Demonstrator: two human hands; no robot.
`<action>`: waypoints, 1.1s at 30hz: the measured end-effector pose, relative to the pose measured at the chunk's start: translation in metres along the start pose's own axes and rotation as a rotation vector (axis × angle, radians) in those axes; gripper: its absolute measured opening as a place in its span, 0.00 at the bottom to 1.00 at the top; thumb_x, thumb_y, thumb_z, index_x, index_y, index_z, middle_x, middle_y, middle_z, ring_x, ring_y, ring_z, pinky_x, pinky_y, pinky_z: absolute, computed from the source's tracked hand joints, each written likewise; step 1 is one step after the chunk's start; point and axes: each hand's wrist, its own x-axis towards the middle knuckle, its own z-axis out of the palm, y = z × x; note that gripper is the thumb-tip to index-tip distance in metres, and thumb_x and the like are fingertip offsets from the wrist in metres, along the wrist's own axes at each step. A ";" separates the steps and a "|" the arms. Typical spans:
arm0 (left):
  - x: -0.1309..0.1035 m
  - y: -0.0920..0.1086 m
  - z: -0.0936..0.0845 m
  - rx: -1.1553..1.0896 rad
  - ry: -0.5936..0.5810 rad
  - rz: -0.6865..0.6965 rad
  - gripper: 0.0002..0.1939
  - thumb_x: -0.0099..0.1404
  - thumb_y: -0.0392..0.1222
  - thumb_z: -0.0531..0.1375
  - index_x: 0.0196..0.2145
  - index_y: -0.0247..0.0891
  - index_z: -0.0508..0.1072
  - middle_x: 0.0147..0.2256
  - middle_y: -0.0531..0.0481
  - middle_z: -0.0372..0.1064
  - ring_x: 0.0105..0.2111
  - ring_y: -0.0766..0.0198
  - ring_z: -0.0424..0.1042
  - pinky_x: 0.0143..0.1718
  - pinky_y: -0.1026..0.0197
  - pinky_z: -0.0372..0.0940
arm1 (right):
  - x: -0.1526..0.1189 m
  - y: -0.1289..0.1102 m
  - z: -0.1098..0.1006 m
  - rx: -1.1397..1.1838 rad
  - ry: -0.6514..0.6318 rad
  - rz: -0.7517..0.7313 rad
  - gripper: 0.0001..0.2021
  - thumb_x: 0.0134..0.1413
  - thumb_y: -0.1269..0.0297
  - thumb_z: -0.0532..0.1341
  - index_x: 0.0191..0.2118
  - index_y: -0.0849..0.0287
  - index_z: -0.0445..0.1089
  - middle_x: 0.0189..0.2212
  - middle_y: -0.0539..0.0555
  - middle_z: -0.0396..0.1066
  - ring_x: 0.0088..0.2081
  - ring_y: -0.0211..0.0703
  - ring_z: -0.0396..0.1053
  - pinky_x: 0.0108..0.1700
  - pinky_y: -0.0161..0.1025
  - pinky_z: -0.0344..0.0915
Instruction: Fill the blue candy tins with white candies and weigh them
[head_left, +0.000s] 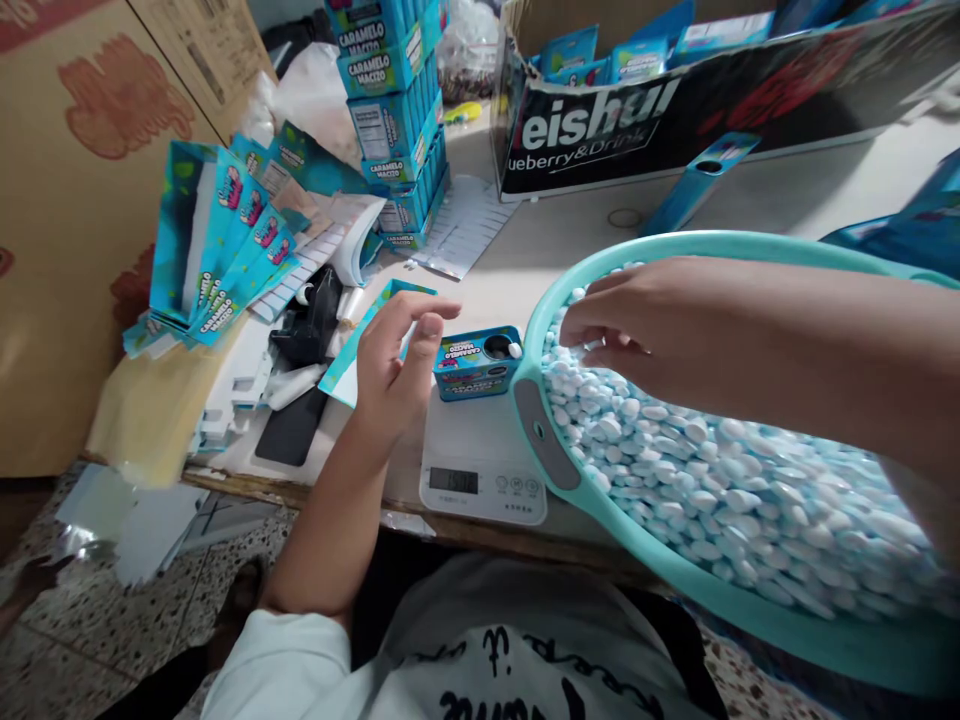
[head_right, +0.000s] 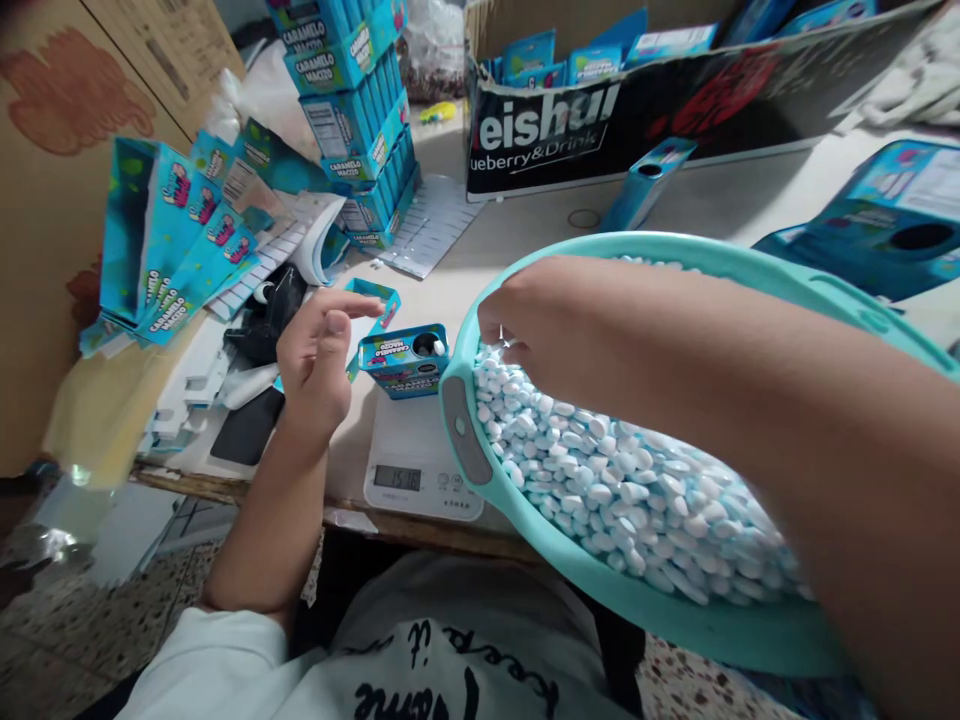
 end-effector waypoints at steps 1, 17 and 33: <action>0.000 0.002 0.000 0.009 -0.006 -0.003 0.17 0.78 0.53 0.54 0.43 0.42 0.78 0.39 0.48 0.78 0.43 0.60 0.77 0.46 0.55 0.69 | 0.001 -0.005 -0.005 -0.022 -0.017 0.012 0.07 0.53 0.74 0.59 0.27 0.56 0.68 0.26 0.52 0.71 0.25 0.39 0.60 0.31 0.40 0.53; 0.003 0.009 0.001 0.199 -0.077 0.090 0.15 0.78 0.51 0.54 0.40 0.42 0.77 0.36 0.49 0.79 0.38 0.62 0.77 0.41 0.56 0.71 | 0.007 -0.025 -0.013 0.037 0.202 -0.199 0.12 0.67 0.69 0.53 0.41 0.59 0.75 0.37 0.55 0.72 0.34 0.41 0.65 0.38 0.41 0.57; 0.002 0.010 0.004 0.249 -0.111 0.110 0.15 0.79 0.50 0.54 0.40 0.42 0.75 0.36 0.50 0.79 0.37 0.63 0.77 0.39 0.58 0.70 | 0.016 -0.017 0.013 0.138 0.261 -0.273 0.14 0.65 0.69 0.53 0.42 0.59 0.78 0.38 0.57 0.71 0.32 0.39 0.64 0.35 0.40 0.56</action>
